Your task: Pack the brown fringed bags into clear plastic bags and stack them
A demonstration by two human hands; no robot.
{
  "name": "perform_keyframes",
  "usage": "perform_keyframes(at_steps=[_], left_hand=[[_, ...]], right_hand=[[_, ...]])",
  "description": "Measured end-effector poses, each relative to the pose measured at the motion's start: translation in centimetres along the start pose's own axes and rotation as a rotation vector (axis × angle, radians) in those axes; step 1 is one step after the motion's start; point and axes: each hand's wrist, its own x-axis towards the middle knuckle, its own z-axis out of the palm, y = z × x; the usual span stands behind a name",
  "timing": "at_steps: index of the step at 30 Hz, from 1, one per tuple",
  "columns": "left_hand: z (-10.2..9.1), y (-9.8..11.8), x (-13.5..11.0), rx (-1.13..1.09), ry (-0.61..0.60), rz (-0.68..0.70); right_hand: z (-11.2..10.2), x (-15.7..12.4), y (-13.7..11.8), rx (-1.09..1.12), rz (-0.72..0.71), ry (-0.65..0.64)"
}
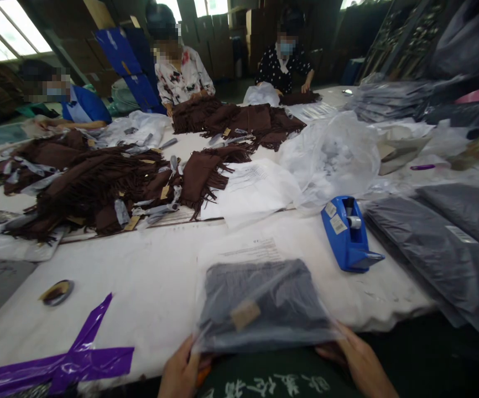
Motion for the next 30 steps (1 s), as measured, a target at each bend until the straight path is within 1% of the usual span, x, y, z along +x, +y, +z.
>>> perform_keyframes(at_steps=[2,4,6,7,8,9,10,11,13,15,16,18,20,22,24,26,30], left_hand=[[0.8,1.3,1.1,-0.231,-0.03,-0.048],[1.2,1.3,1.8,-0.375,-0.08,-0.178],[1.6,0.8,1.9,-0.422,-0.174,-0.296],[2.0,0.7,1.8,-0.413,-0.246,-0.309],[2.6,0.9,1.6,-0.386,-0.327,-0.276],[3.5,1.5,1.4,-0.342,-0.417,-0.197],[4.7,2.3,1.2,-0.274,-0.508,-0.083],[6.1,3.4,1.0,-0.181,-0.577,0.058],[9.4,5.8,0.9,0.049,-0.641,0.432],[13.0,7.9,1.2,0.291,-0.646,0.85],[14.6,8.6,1.4,0.412,-0.632,1.028],[17.3,9.3,2.1,0.635,-0.586,1.298],[18.9,9.4,2.8,0.84,-0.522,1.482],[19.6,9.2,3.3,1.002,-0.464,1.607],[19.8,9.1,3.6,1.1,-0.409,1.644],[19.8,9.5,3.9,1.112,-0.352,1.59],[20.9,10.9,4.2,1.05,-0.265,1.375]], right_hand=[[1.4,1.2,-2.2,0.11,-0.012,-0.063],[2.4,2.2,-3.5,0.126,-0.025,-0.112],[3.0,2.9,-3.7,0.116,-0.004,-0.135],[3.1,3.1,-3.6,0.112,0.005,-0.133],[3.2,3.2,-3.4,0.109,0.004,-0.124],[3.2,3.3,-3.2,0.11,-0.003,-0.113],[3.2,3.3,-3.0,0.114,-0.011,-0.105],[3.2,3.2,-2.9,0.121,-0.021,-0.105],[3.3,3.0,-3.0,0.139,-0.037,-0.115],[3.5,2.9,-3.1,0.159,-0.047,-0.121],[3.5,2.8,-3.1,0.17,-0.053,-0.124],[3.6,2.9,-3.1,0.187,-0.063,-0.117],[3.5,3.0,-2.9,0.184,-0.068,-0.103],[3.2,3.2,-2.6,0.145,-0.072,-0.087],[2.8,3.3,-2.4,0.081,-0.093,-0.071],[2.3,3.1,-2.3,0.009,-0.115,-0.045],[1.8,1.8,-2.5,-0.109,-0.103,-0.001]])
